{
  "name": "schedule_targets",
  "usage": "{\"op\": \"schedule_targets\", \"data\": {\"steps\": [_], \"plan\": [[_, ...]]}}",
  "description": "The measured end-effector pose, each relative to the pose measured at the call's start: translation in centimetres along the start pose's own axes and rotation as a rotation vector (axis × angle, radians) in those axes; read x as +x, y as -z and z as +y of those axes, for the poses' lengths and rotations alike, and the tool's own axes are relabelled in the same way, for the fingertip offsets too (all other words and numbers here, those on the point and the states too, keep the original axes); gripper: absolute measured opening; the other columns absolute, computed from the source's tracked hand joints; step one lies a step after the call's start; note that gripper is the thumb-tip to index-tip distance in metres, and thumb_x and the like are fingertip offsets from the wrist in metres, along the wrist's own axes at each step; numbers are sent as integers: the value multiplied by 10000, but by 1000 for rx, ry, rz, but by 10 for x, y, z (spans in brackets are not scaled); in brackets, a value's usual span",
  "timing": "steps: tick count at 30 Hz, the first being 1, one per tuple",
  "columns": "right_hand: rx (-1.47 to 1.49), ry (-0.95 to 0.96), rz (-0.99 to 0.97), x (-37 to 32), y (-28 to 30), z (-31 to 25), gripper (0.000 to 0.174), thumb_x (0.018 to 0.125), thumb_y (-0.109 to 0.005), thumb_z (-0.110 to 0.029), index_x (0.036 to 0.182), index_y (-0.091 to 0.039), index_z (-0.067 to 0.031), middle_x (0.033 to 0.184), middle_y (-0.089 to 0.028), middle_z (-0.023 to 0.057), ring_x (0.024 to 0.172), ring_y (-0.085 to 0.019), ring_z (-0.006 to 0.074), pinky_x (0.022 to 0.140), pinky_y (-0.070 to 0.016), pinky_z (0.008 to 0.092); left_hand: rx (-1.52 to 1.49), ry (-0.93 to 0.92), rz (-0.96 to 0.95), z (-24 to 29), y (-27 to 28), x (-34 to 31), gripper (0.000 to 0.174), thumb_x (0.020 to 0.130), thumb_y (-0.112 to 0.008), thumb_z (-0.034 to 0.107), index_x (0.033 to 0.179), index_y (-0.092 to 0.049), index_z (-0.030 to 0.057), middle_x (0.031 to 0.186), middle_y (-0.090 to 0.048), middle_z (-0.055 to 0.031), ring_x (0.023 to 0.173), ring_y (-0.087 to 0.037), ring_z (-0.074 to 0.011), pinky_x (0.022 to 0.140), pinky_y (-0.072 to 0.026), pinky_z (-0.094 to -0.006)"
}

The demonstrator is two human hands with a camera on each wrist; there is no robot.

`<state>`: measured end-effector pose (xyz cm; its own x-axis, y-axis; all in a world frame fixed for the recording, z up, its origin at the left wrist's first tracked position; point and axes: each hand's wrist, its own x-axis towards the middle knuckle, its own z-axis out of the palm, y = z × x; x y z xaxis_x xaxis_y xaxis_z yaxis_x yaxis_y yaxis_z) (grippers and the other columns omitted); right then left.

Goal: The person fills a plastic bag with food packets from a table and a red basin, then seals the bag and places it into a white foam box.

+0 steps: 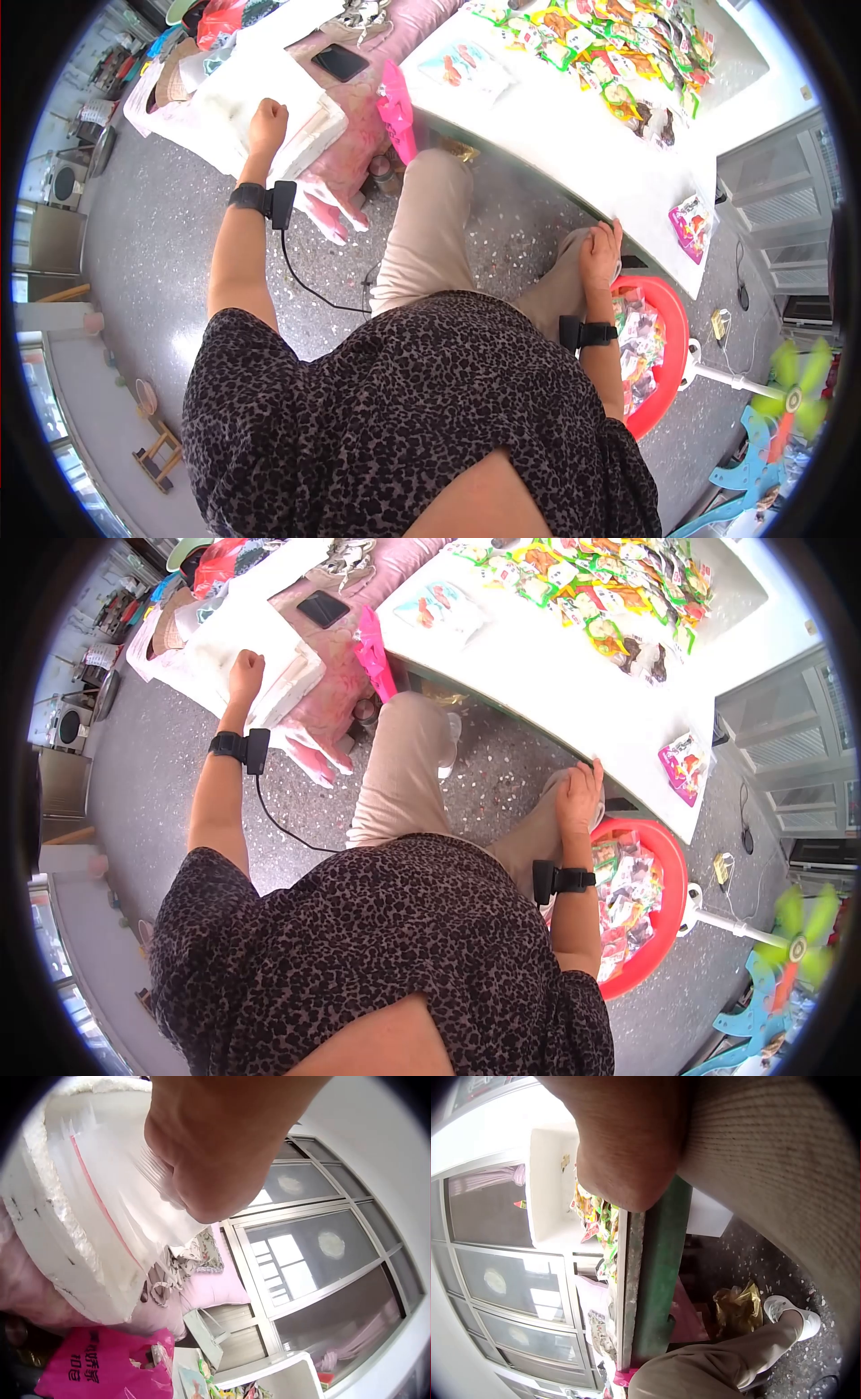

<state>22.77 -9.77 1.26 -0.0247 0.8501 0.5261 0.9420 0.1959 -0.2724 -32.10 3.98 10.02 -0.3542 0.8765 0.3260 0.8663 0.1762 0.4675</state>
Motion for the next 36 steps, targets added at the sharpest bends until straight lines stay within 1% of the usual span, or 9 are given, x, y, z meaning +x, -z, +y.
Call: {"op": "schedule_targets", "data": {"steps": [5, 9, 13, 17, 21, 24, 29, 33, 36], "plan": [[7, 2, 9, -1, -1, 2, 106, 666, -479, -21, 762, -522, -5, 912, -518, 152, 1048, -367, 365, 879, -311, 409, -106, -17, -66, 4, -21, -18, 343, 686, -489, 111, 1018, -492, 27, 678, -559, -97, 653, -546, -226, 633, -428, -312], [15, 2, 7, 0, 1, -1, 99, 666, -478, -20, 753, -520, 2, 911, -519, 152, 1048, -367, 365, 878, -314, 407, 192, -108, -155, 7, -38, -41, 316, 715, -457, 235, 970, -531, 64, 1016, -497, -127, 922, -484, -270, 808, -379, -348], [7, -4, -11, -1, 1, 1, 103, 667, -476, -18, 757, -521, 4, 918, -518, 151, 1050, -365, 364, 876, -315, 407, 154, -170, -58, 9, -40, -51, 303, 724, -514, 272, 931, -542, 52, 963, -521, -126, 934, -473, -276, 789, -379, -353], [6, -3, -9, 0, 4, -2, 105, 668, -475, -20, 760, -522, 1, 921, -518, 150, 1051, -364, 365, 876, -314, 409, 268, -205, 211, 0, -30, -36, 326, 733, -500, 287, 956, -532, 51, 1011, -510, -141, 952, -465, -298, 813, -364, -368], [5, -10, -3, 0, 3, -2, 107, 667, -476, -22, 761, -524, -2, 923, -518, 150, 1052, -364, 364, 876, -315, 407, 276, 31, -251, -38, -34, -3, 323, 769, -397, 282, 967, -527, 63, 1028, -515, -152, 965, -477, -298, 801, -378, -382], [13, -28, -5, -1, 3, -2, 109, 665, -477, -20, 761, -524, -4, 921, -518, 149, 1051, -366, 363, 875, -316, 405, 217, 43, -228, -39, -24, 5, 306, 778, -376, 261, 944, -535, 58, 954, -536, -177, 912, -497, -322, 793, -381, -385], [12, -20, 0, -1, 3, -1, 109, 665, -475, -20, 760, -525, -6, 915, -519, 149, 1047, -371, 362, 871, -322, 404, 238, 90, 169, -33, -2, 24, 283, 777, -377, 242, 834, -566, 40, 837, -563, -180, 806, -530, -333, 718, -410, -404], [17, -21, 8, -2, 0, 3, 120, 664, -476, -22, 771, -527, -7, 914, -520, 149, 1046, -374, 362, 869, -324, 402, -5, -77, 291, 17, 20, 24, 250, 769, -412, 224, 805, -569, 34, 804, -566, -176, 787, -536, -321, 693, -412, -381], [46, -5, 45, -1, 0, 6, 130, 664, -480, -11, 786, -521, 0, 910, -519, 153, 993, -421, 351, 839, -351, 391, -222, -173, 245, 74, 21, 10, 224, 763, -453, 211, 809, -571, 26, 779, -569, -172, 750, -543, -310, 677, -418, -345]]}}
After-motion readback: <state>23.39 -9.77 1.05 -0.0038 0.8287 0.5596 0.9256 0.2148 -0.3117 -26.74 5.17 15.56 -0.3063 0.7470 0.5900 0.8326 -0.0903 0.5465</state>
